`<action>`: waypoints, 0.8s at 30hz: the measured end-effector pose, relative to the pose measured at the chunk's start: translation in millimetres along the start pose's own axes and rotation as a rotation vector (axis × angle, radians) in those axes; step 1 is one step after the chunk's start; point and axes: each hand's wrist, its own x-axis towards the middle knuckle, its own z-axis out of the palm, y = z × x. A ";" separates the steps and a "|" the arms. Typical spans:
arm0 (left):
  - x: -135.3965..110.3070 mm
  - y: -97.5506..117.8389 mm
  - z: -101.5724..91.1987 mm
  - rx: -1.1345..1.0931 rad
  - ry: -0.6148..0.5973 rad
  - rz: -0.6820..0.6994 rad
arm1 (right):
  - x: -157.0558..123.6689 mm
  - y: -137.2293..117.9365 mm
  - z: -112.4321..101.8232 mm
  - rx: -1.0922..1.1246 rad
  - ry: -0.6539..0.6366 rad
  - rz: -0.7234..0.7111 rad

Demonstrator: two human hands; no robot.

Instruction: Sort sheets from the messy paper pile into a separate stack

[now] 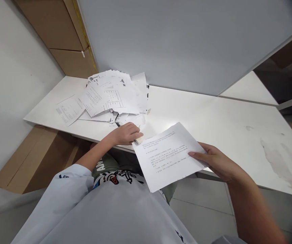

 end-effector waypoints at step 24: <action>4.5 -48.9 86.6 -0.079 -0.105 -0.252 | 82.6 82.3 -4.2 0.306 0.310 -0.160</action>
